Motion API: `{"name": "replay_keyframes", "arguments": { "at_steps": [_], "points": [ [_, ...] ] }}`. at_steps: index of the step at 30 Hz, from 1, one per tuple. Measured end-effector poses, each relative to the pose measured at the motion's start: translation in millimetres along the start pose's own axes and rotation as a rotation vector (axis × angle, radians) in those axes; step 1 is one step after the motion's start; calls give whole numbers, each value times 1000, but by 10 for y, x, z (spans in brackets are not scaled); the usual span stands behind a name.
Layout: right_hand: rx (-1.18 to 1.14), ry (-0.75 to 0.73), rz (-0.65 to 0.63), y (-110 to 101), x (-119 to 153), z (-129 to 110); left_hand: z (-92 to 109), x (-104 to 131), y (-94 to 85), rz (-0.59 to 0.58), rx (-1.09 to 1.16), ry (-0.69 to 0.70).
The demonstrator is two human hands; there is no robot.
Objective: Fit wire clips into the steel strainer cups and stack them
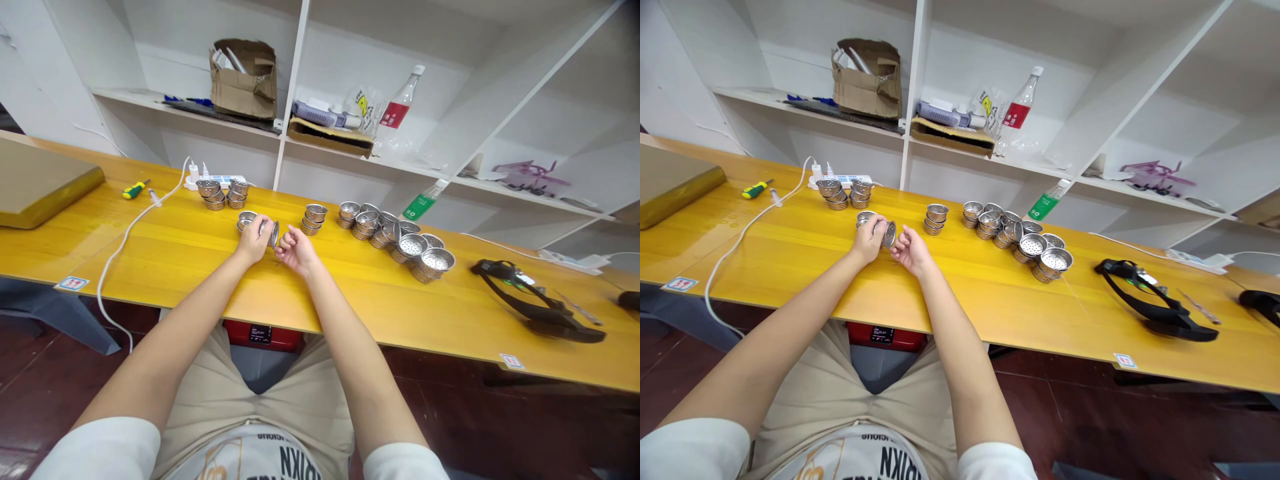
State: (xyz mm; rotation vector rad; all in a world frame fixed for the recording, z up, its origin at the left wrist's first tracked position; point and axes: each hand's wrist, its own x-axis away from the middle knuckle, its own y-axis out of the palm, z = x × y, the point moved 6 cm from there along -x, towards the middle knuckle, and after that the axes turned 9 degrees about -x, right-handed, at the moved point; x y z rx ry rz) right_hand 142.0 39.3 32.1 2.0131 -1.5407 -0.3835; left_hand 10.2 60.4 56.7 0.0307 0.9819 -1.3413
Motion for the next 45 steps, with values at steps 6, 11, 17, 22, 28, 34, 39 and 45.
{"name": "replay_keyframes", "arguments": {
  "at_steps": [6, 11, 17, 22, 28, 34, 39, 45],
  "points": [
    [207, -330, 170, -154, 12, -281, -73, -3, -35, 46, 29, -72],
    [932, -515, 371, -248, 32, -326, -138, -2, -49, 102, 191, -156],
    [1477, -474, 247, -195, -6, -183, -223, -69, -124, 250, 357, -249],
    [1536, -440, 128, -178, -37, -125, -303, -88, -123, 288, 445, -334],
    [1428, -401, 64, -203, -74, -105, -330, -90, -109, 276, 448, -333],
    [1379, -429, 0, -217, -89, -43, -331, -92, -114, 278, 450, -331],
    [1315, -475, -42, -213, -54, -37, -329, -91, -108, 274, 459, -334],
    [1331, -490, -51, -190, 10, -34, -349, -88, -101, 262, 426, -330]
  ]
}}
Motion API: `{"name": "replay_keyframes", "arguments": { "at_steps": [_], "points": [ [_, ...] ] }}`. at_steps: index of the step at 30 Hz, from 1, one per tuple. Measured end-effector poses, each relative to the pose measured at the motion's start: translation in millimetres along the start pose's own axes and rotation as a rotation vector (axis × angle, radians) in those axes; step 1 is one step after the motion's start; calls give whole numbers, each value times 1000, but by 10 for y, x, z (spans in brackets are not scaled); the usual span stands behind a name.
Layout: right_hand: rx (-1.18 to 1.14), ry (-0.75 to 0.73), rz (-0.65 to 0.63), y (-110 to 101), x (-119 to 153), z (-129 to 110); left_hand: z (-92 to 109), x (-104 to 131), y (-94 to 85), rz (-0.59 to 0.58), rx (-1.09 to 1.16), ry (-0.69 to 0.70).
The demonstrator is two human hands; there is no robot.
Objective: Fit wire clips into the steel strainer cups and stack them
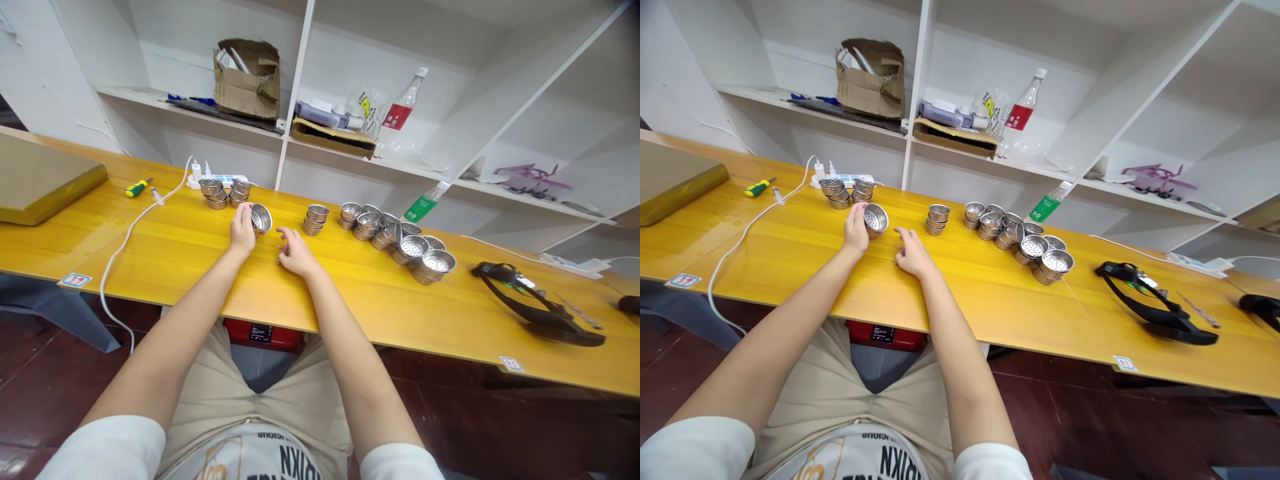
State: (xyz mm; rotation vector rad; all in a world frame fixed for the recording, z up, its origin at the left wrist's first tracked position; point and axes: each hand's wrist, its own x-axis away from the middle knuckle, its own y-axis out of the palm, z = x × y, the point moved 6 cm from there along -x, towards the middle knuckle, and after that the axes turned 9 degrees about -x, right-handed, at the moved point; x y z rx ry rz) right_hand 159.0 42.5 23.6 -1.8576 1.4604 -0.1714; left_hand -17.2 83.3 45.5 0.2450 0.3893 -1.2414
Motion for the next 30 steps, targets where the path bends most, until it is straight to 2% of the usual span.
{"name": "replay_keyframes", "arguments": {
  "at_steps": [16, 30],
  "points": [
    [146, -69, -48, 29, 1, -40, -60, -43, -3, 41, 97, 19],
    [161, 11, -17, 14, -21, 12, -97, -55, -3, 31, 126, 16]
  ]
}}
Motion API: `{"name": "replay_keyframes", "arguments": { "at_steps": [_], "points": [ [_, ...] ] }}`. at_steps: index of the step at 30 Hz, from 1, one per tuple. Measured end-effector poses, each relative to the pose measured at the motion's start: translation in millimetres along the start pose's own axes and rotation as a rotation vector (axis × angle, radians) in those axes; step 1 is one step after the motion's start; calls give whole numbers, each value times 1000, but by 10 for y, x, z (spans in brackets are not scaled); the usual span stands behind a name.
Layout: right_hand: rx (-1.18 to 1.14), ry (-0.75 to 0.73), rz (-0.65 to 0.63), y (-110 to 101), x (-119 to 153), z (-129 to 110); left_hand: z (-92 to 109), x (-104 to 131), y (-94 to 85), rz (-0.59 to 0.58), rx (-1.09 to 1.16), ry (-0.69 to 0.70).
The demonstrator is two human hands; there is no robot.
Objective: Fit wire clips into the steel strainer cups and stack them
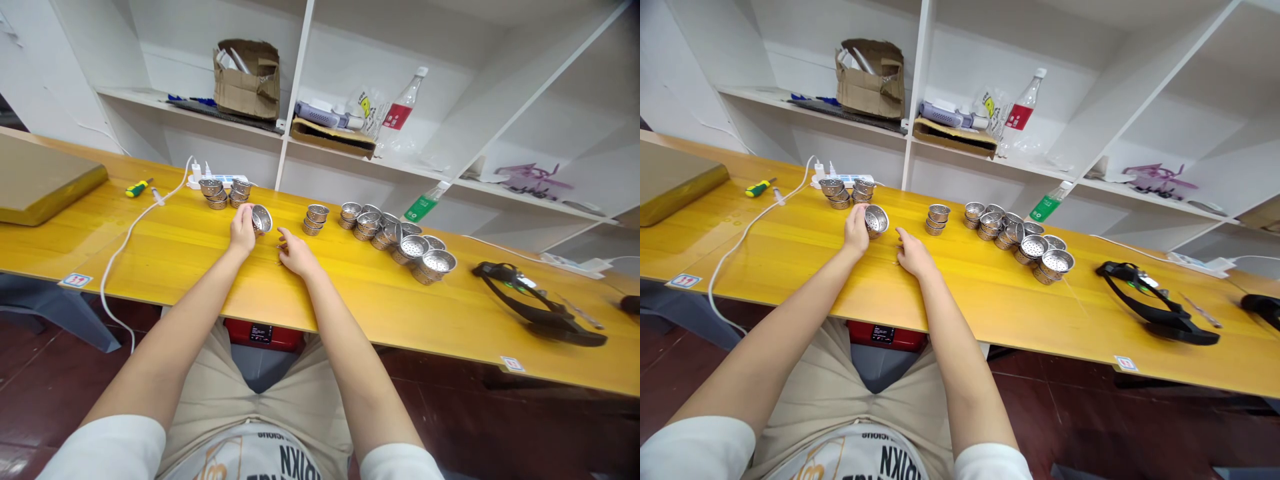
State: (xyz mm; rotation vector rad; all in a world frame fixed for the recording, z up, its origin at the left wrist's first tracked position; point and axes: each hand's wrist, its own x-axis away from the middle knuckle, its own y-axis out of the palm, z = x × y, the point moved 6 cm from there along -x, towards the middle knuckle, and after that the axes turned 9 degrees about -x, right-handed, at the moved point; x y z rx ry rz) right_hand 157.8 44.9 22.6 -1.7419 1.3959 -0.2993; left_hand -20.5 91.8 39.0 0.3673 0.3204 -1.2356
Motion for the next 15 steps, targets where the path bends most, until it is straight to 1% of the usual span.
{"name": "replay_keyframes", "arguments": {
  "at_steps": [3, 8, 12, 15],
  "points": [
    [33, 46, -2, 12, -18, 39, -3, -2, 3, 0, 4, -9],
    [149, 157, -23, -16, -25, 63, 16, 12, 1, 4, -3, -20],
    [191, 167, -40, -48, -15, 2, 23, 25, 6, -7, -14, -38],
    [221, 167, -45, -56, -11, -32, 25, 22, 7, -7, -25, -25]
  ]
}}
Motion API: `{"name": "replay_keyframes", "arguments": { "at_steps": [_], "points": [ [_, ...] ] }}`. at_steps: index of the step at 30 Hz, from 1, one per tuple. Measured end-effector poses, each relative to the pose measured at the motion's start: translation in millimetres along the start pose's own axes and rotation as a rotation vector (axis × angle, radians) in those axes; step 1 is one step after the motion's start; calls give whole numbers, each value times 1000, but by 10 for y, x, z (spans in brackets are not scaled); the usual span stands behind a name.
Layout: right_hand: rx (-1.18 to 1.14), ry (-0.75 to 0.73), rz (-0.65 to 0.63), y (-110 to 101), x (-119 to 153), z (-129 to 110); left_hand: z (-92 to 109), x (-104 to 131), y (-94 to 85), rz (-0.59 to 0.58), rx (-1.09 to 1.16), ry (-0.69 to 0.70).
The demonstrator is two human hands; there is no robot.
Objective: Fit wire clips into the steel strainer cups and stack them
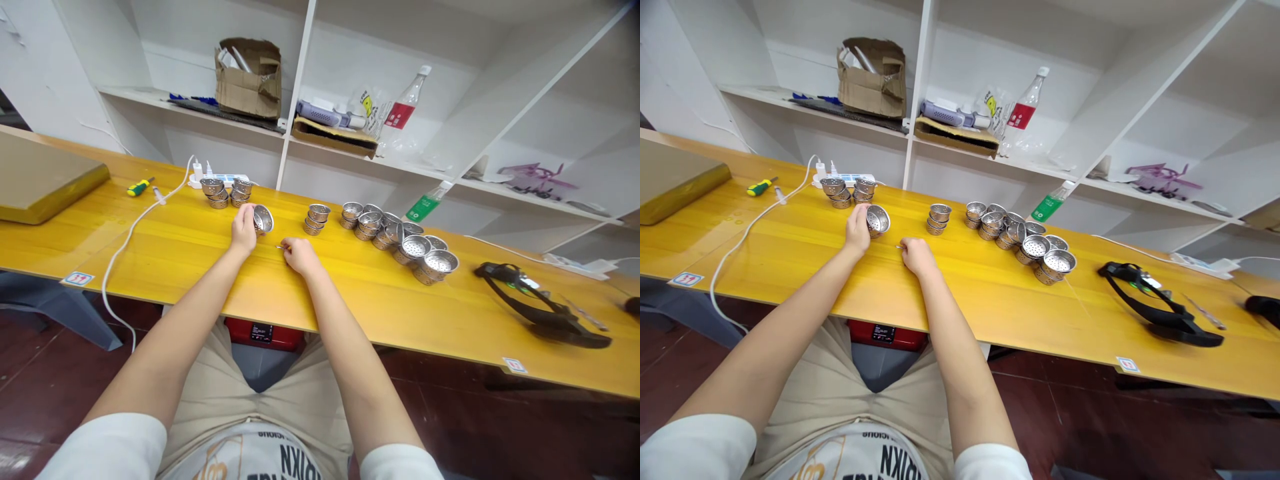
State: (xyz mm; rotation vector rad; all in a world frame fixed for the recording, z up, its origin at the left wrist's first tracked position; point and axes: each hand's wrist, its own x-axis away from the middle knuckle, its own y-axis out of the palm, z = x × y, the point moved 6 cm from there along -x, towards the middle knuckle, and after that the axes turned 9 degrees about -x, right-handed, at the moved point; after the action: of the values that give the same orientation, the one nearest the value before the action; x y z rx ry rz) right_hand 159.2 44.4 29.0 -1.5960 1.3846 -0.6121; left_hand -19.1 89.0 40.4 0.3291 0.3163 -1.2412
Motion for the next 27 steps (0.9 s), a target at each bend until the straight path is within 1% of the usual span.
{"name": "replay_keyframes", "arguments": {
  "at_steps": [12, 17, 22, 27],
  "points": [
    [69, 19, -11, 15, -22, -2, -33, -10, 13, -15, -22, -1],
    [88, 108, 2, 37, -92, 47, -26, -6, 15, -17, -6, 2],
    [132, 202, 20, 19, -119, 35, -20, -10, 9, -31, -19, 4],
    [136, 286, -19, -27, -117, 49, 2, 6, 6, -28, 6, -38]
  ]
}}
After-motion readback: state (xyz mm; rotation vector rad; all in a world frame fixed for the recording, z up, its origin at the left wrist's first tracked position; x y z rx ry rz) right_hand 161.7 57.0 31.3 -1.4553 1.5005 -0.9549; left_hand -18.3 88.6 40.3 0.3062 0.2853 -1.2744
